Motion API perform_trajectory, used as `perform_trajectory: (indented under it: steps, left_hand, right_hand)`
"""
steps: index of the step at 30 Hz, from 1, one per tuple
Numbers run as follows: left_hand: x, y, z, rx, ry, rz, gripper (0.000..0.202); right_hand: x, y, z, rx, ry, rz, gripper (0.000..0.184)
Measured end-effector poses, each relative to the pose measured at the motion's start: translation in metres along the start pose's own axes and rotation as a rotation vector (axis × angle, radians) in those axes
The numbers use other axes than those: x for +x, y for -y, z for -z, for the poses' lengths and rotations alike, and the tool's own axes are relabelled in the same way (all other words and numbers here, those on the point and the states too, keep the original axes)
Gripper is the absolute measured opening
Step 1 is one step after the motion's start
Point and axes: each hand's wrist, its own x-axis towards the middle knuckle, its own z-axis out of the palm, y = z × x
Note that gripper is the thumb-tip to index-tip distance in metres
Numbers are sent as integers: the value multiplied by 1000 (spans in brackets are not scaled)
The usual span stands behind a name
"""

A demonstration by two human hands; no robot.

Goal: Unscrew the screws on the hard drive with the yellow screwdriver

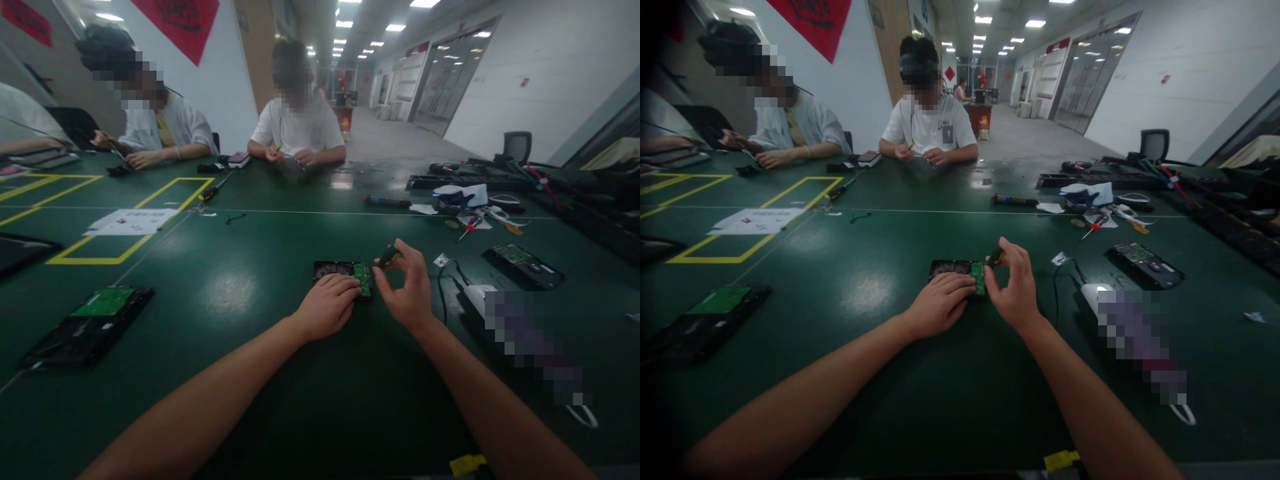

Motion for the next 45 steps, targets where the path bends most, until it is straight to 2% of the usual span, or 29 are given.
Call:
perform_trajectory:
  steps: [4,10,16,21,28,33,36,40,45]
  left_hand:
    - [0,0,0,-1,5,1,34]
    - [0,0,1,-11,-6,-5,33]
    - [0,0,1,-11,-10,-2,35]
    - [1,0,1,-12,-16,-4,34]
    - [0,0,1,-7,-7,1,34]
    - [0,0,1,-7,3,2,34]
    - [0,0,1,-1,-3,1,34]
    - [1,-1,2,-1,-2,2,34]
    - [0,0,0,-4,-5,1,34]
  right_hand:
    - [1,1,2,-59,-30,22,75]
    - [1,4,1,0,13,29,78]
    - [2,4,2,-66,-1,35,76]
    - [1,1,1,14,50,6,75]
    - [1,-1,4,-113,-28,-24,73]
    - [4,2,5,-76,16,6,72]
    - [2,3,3,-30,43,-33,73]
    - [-2,1,-1,-29,1,-78,75]
    - [-2,-1,1,-94,-13,-33,73]
